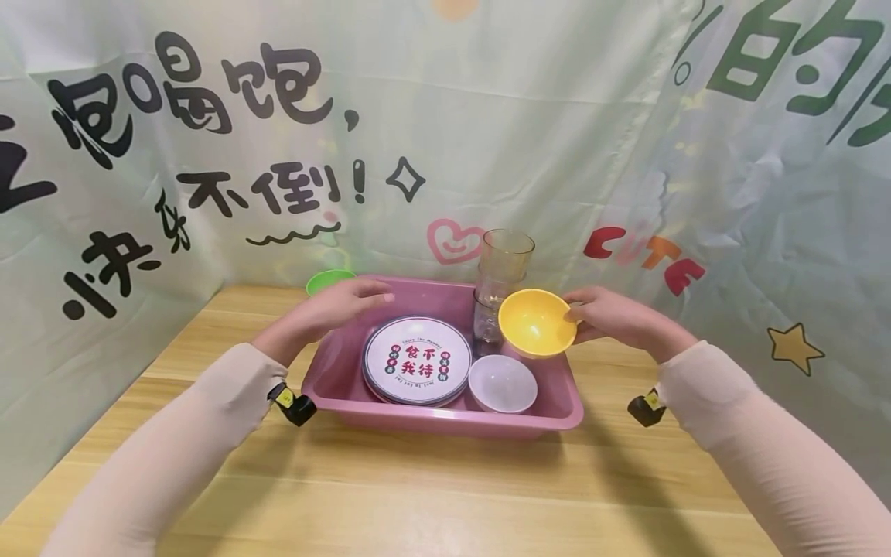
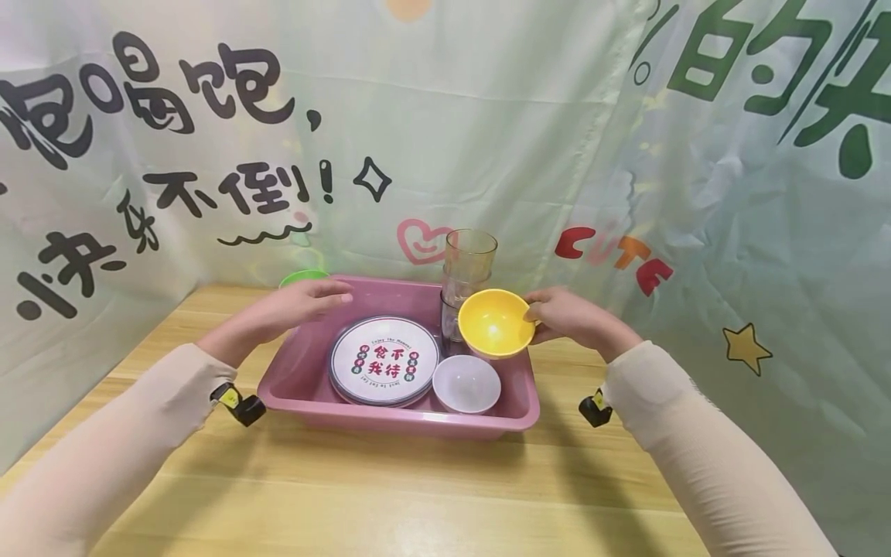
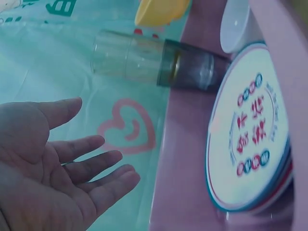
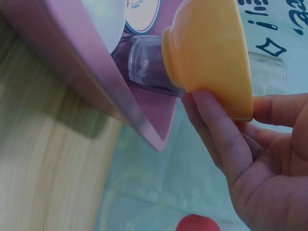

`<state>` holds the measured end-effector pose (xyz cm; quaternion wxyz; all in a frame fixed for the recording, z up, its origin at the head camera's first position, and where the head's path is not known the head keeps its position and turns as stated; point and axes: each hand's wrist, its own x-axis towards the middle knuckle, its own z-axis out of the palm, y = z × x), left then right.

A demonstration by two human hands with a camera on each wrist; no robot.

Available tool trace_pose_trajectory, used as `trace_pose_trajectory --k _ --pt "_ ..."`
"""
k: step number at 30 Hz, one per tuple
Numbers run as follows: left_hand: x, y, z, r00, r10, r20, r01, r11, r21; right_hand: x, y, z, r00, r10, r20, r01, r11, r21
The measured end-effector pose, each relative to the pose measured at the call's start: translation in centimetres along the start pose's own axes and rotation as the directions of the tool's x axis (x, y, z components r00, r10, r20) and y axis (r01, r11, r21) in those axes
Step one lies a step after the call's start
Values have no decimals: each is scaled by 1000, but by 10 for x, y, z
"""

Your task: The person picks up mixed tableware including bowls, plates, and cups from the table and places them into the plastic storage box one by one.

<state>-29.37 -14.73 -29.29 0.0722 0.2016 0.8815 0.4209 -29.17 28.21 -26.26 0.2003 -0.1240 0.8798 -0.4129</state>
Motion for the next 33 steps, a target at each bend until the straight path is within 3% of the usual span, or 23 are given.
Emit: trace_pose_trajectory --k 4,9,17,33 --pt "7 15 9 999 1 50 3 998 -63 1 -3 3 1000 24 6 -24 1000 -21" --pt "18 33 24 994 -46 101 60 988 -141 3 -7 7 1000 27 15 -27 999 -24" --pt "37 46 51 976 -38 212 103 948 -301 9 -8 12 999 27 39 -27 1000 5" --pt "61 64 86 954 -66 292 163 932 -324 14 -13 23 995 39 88 -41 999 18"
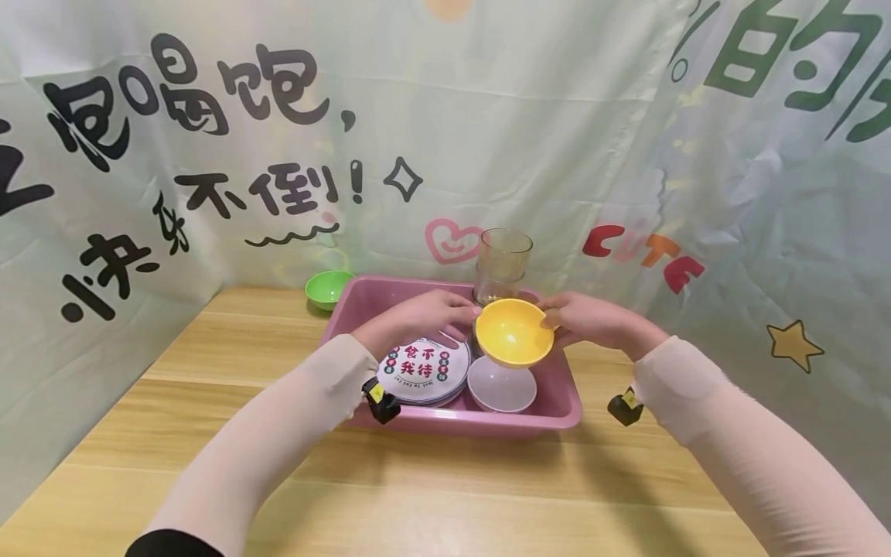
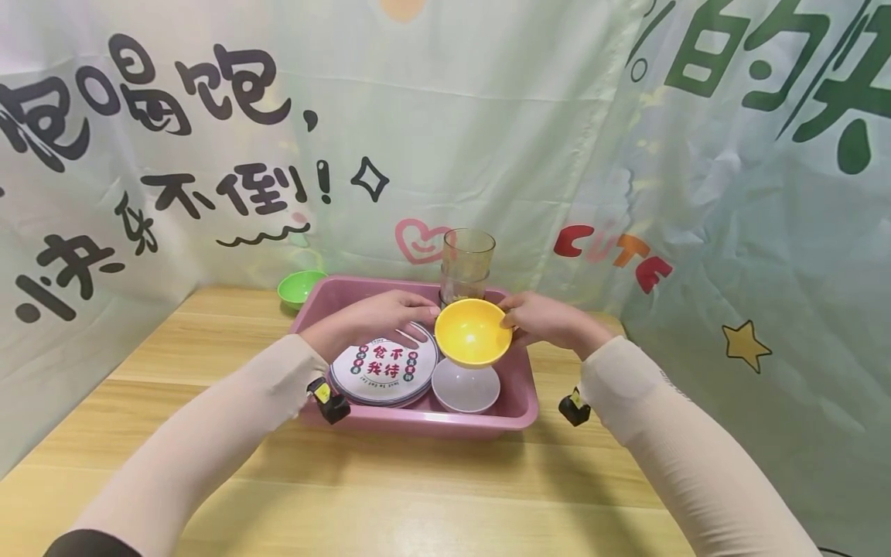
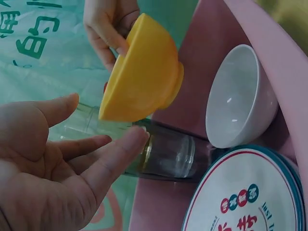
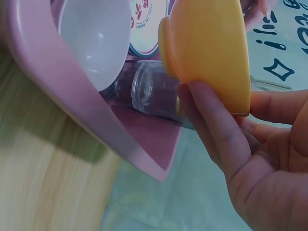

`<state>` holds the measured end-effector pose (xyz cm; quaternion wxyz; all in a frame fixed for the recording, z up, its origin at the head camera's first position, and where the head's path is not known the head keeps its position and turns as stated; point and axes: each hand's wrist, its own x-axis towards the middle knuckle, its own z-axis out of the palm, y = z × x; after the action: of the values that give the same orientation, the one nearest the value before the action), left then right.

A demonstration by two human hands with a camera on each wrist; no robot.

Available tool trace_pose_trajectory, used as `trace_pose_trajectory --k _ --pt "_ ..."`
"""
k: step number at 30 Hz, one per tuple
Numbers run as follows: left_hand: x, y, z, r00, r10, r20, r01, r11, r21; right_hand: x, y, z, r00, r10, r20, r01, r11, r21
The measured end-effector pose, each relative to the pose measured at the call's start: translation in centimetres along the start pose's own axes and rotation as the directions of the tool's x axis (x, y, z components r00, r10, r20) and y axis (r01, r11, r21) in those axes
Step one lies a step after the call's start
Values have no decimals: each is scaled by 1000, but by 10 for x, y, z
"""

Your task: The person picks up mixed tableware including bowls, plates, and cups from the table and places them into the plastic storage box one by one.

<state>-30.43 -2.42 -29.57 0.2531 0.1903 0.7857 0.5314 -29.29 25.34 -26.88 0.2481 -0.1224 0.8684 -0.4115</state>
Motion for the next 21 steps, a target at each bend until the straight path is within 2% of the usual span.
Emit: trace_pose_trajectory --k 9,21 --pt "11 -1 10 999 -37 12 37 999 6 7 0 4 1000 -2 22 1 999 40" --pt "25 -7 17 999 -34 -39 37 994 100 18 2 9 998 37 49 -39 998 41"
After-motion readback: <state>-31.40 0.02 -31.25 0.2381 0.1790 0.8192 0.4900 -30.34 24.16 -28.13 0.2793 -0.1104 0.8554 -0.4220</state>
